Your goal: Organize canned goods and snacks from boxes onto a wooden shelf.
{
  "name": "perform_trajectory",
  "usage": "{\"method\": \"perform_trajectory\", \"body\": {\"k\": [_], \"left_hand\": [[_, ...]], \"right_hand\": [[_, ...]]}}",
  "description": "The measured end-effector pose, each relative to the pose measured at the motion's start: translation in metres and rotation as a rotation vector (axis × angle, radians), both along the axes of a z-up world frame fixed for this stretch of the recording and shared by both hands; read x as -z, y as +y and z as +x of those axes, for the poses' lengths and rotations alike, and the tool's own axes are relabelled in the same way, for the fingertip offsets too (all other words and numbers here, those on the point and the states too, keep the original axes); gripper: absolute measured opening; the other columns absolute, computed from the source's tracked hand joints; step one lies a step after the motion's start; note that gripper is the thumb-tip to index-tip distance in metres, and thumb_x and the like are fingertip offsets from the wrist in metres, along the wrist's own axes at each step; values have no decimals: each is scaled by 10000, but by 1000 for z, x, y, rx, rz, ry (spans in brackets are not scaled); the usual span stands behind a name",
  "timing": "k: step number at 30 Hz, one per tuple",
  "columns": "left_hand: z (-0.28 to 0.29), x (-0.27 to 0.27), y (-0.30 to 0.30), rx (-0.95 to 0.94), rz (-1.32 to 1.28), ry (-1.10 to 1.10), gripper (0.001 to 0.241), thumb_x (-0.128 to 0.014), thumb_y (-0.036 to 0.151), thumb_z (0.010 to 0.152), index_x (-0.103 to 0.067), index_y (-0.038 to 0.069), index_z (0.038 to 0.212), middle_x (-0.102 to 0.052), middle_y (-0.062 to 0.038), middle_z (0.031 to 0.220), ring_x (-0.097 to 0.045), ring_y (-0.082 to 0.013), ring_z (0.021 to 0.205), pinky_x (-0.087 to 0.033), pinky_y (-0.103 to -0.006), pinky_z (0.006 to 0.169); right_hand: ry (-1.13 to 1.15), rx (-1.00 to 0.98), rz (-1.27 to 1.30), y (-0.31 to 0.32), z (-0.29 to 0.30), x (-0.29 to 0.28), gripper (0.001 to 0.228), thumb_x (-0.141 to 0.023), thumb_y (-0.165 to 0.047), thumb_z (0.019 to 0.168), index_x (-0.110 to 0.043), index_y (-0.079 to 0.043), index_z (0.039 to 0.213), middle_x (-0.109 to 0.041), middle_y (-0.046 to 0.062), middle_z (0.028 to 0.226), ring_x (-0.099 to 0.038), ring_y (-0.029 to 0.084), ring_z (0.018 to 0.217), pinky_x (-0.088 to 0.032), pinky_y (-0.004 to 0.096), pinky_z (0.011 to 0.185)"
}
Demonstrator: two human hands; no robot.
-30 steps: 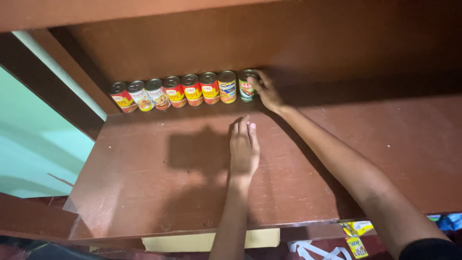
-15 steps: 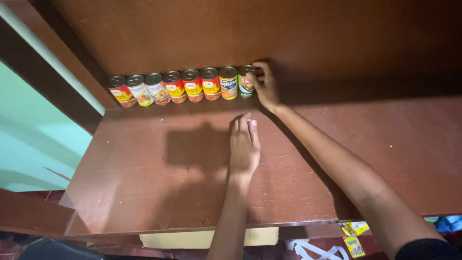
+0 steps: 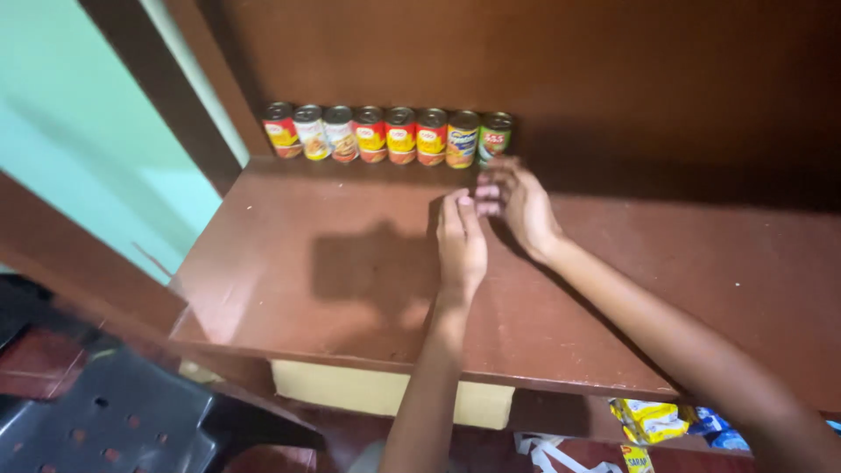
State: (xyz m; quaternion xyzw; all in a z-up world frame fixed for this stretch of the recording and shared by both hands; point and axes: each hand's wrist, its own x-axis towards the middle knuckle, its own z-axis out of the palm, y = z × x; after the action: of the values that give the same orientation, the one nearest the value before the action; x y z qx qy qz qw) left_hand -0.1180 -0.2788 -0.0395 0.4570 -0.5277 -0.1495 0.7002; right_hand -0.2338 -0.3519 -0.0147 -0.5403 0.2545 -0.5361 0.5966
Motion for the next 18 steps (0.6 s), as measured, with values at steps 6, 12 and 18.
{"method": "perform_trajectory", "body": {"k": [6,12,18], "left_hand": [[19,-13,58,235,179,527,439,-360,341,1088,-595,0,1233,-673,-120,979,-654,-175,794,-556,-374,687],[53,-3,154,189,184,489,590,-290,436,1114,-608,-35,1274,-701,-134,1121,-695,-205,991,-581,-355,871],[105,-7,232,106,108,439,559,-301,407,1112,-524,-19,1396,-651,-162,1296,-650,-251,1166,-553,-377,972]], "right_hand": [[-232,-388,225,112,18,-41,603,-336,-493,1067,-470,-27,1425,-600,189,1359,-583,294,1230,-480,435,1034],[-124,-661,268,144,31,-38,634,-352,-496,1072,-440,-19,1480,-565,243,1401,-563,373,1289,-445,548,1084],[-9,-696,178,190,79,-45,633,-366,-479,1057,-439,-5,1471,-545,259,1438,-548,370,1328,-439,546,1120]]}}
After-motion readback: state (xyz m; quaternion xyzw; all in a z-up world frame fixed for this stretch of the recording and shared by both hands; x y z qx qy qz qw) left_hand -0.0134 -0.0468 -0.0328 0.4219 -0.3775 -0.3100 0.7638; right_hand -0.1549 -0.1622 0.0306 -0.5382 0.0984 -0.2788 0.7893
